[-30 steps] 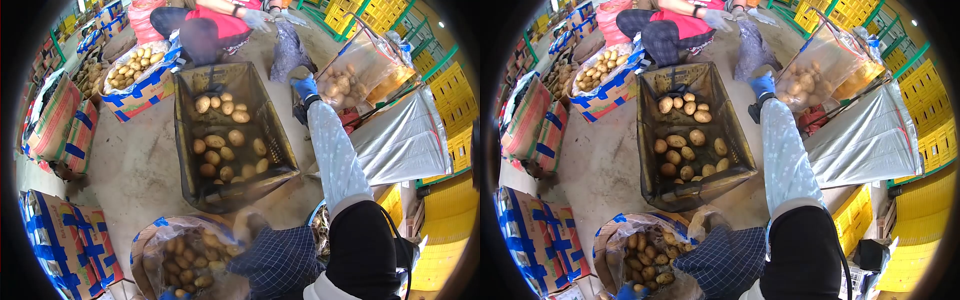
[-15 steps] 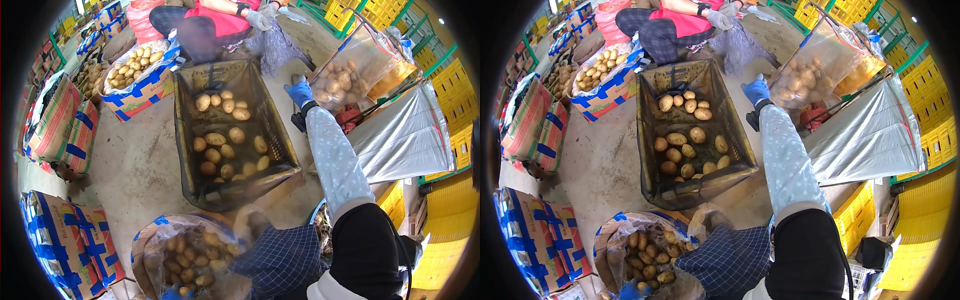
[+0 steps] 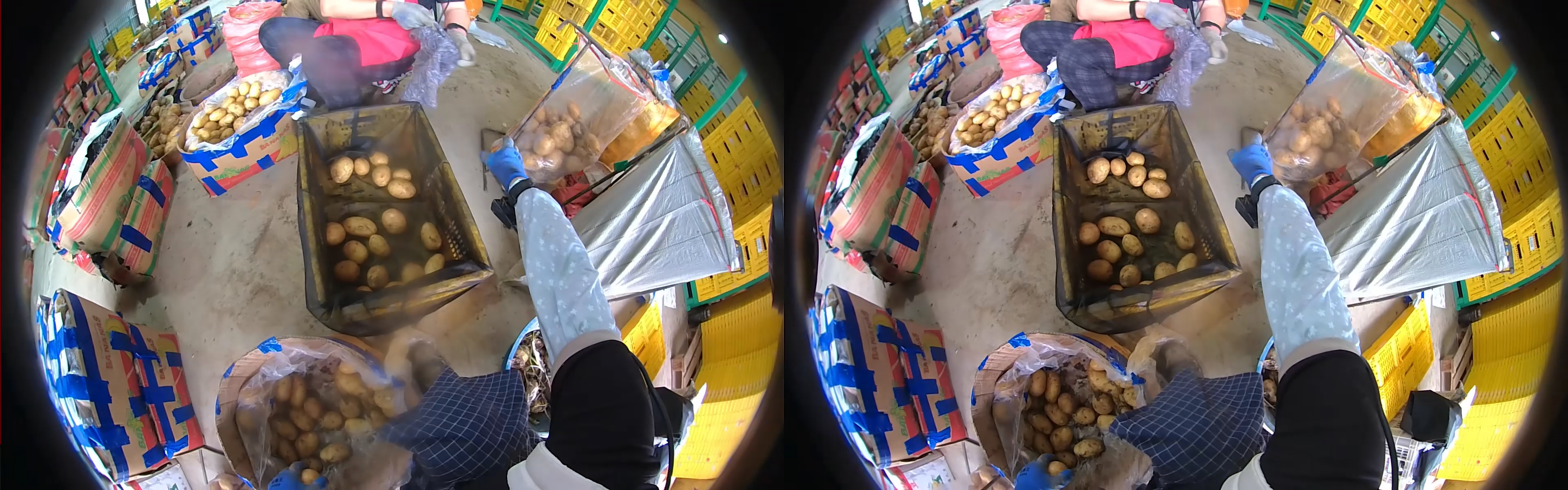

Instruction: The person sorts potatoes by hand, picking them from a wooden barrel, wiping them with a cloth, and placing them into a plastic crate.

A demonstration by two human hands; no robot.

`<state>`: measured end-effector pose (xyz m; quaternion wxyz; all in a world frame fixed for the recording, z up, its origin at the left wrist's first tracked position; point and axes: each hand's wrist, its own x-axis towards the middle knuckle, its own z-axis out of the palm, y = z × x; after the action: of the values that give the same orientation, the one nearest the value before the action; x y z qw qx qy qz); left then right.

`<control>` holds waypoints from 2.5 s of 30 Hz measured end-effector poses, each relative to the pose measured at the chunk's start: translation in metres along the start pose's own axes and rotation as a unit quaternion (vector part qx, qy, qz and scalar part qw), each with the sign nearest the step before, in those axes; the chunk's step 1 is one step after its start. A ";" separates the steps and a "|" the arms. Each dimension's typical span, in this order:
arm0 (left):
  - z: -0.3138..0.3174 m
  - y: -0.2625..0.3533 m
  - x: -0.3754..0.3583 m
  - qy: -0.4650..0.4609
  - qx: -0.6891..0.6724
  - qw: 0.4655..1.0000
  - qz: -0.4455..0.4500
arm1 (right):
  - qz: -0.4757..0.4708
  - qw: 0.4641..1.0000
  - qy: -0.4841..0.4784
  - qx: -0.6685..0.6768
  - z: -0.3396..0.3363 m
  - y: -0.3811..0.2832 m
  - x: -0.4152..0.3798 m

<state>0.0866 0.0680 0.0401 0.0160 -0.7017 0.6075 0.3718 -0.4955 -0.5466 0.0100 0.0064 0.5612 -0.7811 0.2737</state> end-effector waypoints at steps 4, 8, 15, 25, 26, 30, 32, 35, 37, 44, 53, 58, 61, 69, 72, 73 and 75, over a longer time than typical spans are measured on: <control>0.001 0.006 -0.010 0.023 -0.009 0.999 0.027 | -0.002 1.000 -0.011 -0.007 -0.006 -0.009 -0.017; 0.011 0.011 -0.026 0.075 0.018 0.996 0.052 | -0.006 0.994 -0.011 0.106 -0.018 -0.023 -0.035; 0.040 -0.006 -0.047 0.120 0.040 0.985 0.114 | -0.045 0.968 -0.106 0.221 -0.086 -0.091 -0.069; -0.005 0.040 -0.041 -0.069 0.063 0.993 -0.067 | -0.095 0.965 -0.127 0.209 -0.145 -0.146 -0.068; -0.003 0.038 -0.040 -0.065 0.058 0.995 -0.058 | -0.097 0.966 -0.126 0.203 -0.146 -0.148 -0.066; -0.002 0.038 -0.037 -0.092 0.033 0.993 -0.068 | -0.066 0.965 -0.150 0.206 -0.134 -0.159 -0.057; 0.004 0.034 -0.036 -0.089 0.012 0.994 -0.062 | -0.047 0.949 -0.147 0.274 -0.065 -0.143 -0.026; 0.010 0.024 -0.032 -0.080 -0.016 0.995 -0.060 | -0.068 0.920 -0.049 0.382 0.041 -0.123 0.024; 0.009 0.019 -0.026 -0.074 -0.022 0.995 -0.071 | -0.042 0.875 -0.155 0.457 0.027 -0.147 0.007; 0.049 -0.022 0.016 -0.131 -0.014 0.990 -0.045 | 0.040 0.608 -0.376 0.698 -0.052 -0.181 -0.130; 0.031 0.050 0.089 0.116 0.124 0.974 0.150 | 0.096 0.478 -0.476 0.732 -0.107 -0.126 -0.155; -0.072 0.231 0.220 0.184 -0.475 0.821 0.259 | -0.207 0.671 -0.316 0.637 -0.095 -0.132 -0.196; -0.118 0.309 0.315 -0.095 -0.710 0.680 0.154 | -0.261 0.687 -0.254 0.629 -0.080 -0.133 -0.230; -0.093 0.338 0.344 -0.094 -0.733 0.627 0.249 | 0.131 0.460 -0.426 0.767 -0.092 -0.112 -0.228; -0.099 0.332 0.317 -0.165 -0.825 0.503 0.198 | 0.130 0.509 -0.435 0.732 -0.094 -0.115 -0.221; -0.091 0.329 0.324 -0.162 -0.829 0.494 0.206 | 0.115 0.524 -0.447 0.716 -0.095 -0.116 -0.215; -0.093 0.333 0.323 -0.223 -0.839 0.445 0.218 | 0.088 0.553 -0.472 0.681 -0.099 -0.117 -0.204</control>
<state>-0.1587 -0.3347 0.0756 -0.5271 -0.1109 0.1077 0.8356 -0.3465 -0.3515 0.0790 -0.7710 0.3753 -0.2984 0.4191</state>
